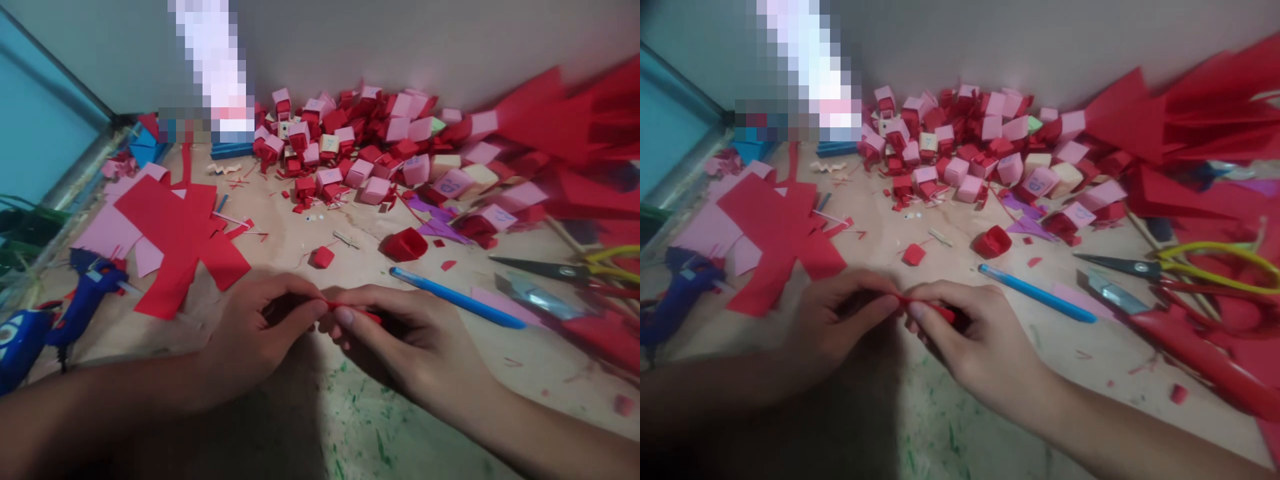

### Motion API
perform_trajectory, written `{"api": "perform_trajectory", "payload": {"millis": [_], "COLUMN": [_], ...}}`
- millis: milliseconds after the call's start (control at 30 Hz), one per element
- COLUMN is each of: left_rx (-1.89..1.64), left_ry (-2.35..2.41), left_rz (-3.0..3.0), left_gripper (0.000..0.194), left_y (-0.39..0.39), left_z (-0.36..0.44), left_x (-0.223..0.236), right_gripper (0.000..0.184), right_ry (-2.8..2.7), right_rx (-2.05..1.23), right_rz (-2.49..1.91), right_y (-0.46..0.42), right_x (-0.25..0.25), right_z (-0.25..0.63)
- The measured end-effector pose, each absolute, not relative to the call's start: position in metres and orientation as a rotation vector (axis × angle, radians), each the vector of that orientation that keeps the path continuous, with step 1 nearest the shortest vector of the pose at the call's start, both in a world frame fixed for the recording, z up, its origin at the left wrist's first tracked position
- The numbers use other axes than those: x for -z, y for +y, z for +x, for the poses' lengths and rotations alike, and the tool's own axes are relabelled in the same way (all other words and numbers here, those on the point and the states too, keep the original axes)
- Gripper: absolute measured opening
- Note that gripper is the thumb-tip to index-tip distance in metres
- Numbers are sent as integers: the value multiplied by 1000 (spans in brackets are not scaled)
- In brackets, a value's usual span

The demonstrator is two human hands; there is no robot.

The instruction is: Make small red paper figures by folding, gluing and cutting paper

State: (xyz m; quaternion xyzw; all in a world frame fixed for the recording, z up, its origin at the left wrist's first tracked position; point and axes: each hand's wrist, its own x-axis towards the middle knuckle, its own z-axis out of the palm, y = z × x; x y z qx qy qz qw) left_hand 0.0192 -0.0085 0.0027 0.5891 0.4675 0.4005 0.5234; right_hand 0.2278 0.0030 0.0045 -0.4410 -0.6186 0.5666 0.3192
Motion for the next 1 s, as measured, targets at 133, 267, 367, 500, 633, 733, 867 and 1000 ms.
{"api": "perform_trajectory", "payload": {"millis": [133,267,367,500,633,733,867,1000], "left_rx": [-960,-992,-1028,-1076,-1076,-1066,-1126,-1166], "left_ry": [1091,1086,1073,1069,1057,1071,1108,1180], "left_rz": [1395,1359,1302,1214,1213,1216,1187,1211], "left_gripper": [10,10,13,16,9,7,7,9], "left_y": [-8,-8,-8,-8,-7,-6,-6,-9], "left_z": [19,18,17,19,21,21,21,25], "left_x": [0,4,6,8,7,6,6,4], "right_gripper": [19,22,26,37,40,38,35,31], "right_ry": [-1627,-1600,-1501,-1282,-1253,-1219,-1041,-961], "right_rx": [-1463,-1445,-1471,-1652,-1696,-1667,-1681,-1682], "right_rz": [-1187,-1239,-1285,-1330,-1348,-1359,-1374,-1293], "right_y": [2,1,2,2,2,1,-1,1], "right_x": [-2,-2,0,3,1,-3,-6,-6], "right_z": [227,225,225,226,224,221,217,214]}}
